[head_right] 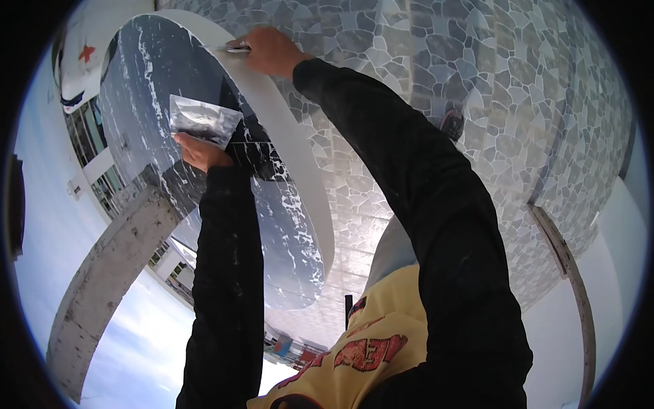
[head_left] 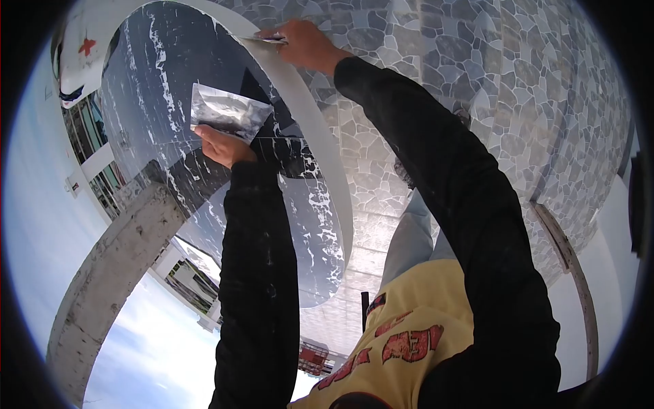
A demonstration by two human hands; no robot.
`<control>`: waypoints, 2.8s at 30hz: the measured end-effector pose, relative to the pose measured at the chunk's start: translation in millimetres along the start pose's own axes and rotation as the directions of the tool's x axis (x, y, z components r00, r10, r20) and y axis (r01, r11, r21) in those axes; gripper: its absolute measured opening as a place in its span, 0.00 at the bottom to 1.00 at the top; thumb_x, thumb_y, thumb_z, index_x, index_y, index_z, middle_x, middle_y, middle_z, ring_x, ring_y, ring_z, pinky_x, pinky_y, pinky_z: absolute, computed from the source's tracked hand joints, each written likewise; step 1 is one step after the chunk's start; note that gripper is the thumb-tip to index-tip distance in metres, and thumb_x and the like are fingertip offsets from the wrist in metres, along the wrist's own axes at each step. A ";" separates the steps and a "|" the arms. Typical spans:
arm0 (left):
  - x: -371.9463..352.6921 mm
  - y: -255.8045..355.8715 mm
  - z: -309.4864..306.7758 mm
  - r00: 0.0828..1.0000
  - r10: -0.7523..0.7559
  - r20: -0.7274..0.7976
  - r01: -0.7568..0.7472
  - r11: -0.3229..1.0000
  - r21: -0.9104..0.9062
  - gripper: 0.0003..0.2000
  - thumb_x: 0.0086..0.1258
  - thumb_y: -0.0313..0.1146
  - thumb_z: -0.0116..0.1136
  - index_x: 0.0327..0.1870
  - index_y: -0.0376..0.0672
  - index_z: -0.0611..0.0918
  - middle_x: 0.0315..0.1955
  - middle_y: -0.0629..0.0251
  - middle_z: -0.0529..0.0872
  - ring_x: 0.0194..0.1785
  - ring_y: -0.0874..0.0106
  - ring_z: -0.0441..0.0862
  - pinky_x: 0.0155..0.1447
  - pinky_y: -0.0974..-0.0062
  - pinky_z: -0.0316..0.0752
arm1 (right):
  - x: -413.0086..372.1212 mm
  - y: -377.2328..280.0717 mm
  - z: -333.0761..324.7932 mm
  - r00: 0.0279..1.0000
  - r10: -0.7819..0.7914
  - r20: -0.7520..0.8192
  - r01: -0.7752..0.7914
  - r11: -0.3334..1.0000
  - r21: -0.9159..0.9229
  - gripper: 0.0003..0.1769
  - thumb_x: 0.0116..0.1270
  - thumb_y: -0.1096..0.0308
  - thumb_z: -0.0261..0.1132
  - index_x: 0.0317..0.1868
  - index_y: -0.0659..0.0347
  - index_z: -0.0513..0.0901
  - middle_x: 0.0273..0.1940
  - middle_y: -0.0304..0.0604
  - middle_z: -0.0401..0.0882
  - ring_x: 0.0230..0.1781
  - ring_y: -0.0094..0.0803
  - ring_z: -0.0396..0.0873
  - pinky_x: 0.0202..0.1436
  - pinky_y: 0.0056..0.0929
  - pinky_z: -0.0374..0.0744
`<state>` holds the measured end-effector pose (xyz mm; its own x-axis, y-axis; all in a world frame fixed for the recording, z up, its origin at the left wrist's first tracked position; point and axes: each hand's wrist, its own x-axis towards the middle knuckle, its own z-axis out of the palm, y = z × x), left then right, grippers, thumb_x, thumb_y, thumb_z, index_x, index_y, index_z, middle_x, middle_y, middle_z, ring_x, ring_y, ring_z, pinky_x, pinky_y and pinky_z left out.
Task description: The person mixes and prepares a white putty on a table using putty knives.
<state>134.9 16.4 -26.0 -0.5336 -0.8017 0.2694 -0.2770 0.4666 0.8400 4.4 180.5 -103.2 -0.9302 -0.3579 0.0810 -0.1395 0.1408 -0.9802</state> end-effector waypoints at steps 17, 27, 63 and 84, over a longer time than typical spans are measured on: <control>-2.2 0.1 -1.0 1.000 -0.007 -0.012 0.008 0.997 0.077 0.34 0.79 0.59 0.40 0.25 0.30 0.73 0.22 0.65 0.70 0.28 0.70 0.64 0.32 0.65 0.63 | -96.0 -11.4 6.9 0.996 -0.022 -0.084 0.024 1.000 0.013 0.31 0.53 0.76 0.63 0.60 0.48 0.84 0.45 0.54 0.86 0.43 0.47 0.85 0.49 0.36 0.81; -1.5 -1.7 -0.7 1.000 -0.011 0.012 0.011 1.000 0.016 0.34 0.77 0.60 0.43 0.25 0.30 0.73 0.21 0.67 0.68 0.28 0.70 0.63 0.34 0.66 0.63 | -172.1 -26.1 16.8 0.983 -0.065 -0.170 0.078 0.994 0.073 0.40 0.50 0.80 0.72 0.66 0.45 0.78 0.46 0.48 0.83 0.44 0.45 0.82 0.50 0.40 0.80; -1.6 -1.0 3.5 0.999 0.016 -0.034 -0.014 0.998 0.068 0.35 0.79 0.58 0.42 0.35 0.24 0.79 0.26 0.59 0.77 0.31 0.69 0.68 0.35 0.67 0.67 | -33.2 10.8 -17.7 0.994 0.008 -0.107 0.009 0.987 0.162 0.24 0.58 0.80 0.62 0.54 0.50 0.87 0.40 0.53 0.87 0.32 0.43 0.84 0.40 0.35 0.80; 2.2 -3.5 2.4 1.000 0.031 0.005 -0.031 0.996 0.083 0.36 0.78 0.59 0.41 0.38 0.23 0.80 0.27 0.57 0.79 0.31 0.68 0.71 0.36 0.67 0.70 | 52.5 22.6 4.4 0.998 0.002 -0.066 -0.012 0.990 -0.144 0.22 0.63 0.73 0.57 0.55 0.45 0.87 0.32 0.59 0.83 0.27 0.48 0.83 0.37 0.36 0.81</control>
<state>132.8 13.9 -29.5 -0.5461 -0.7849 0.2928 -0.3258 0.5210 0.7889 -46.1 160.8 -121.9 -0.9509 -0.2959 0.0904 -0.1759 0.2765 -0.9448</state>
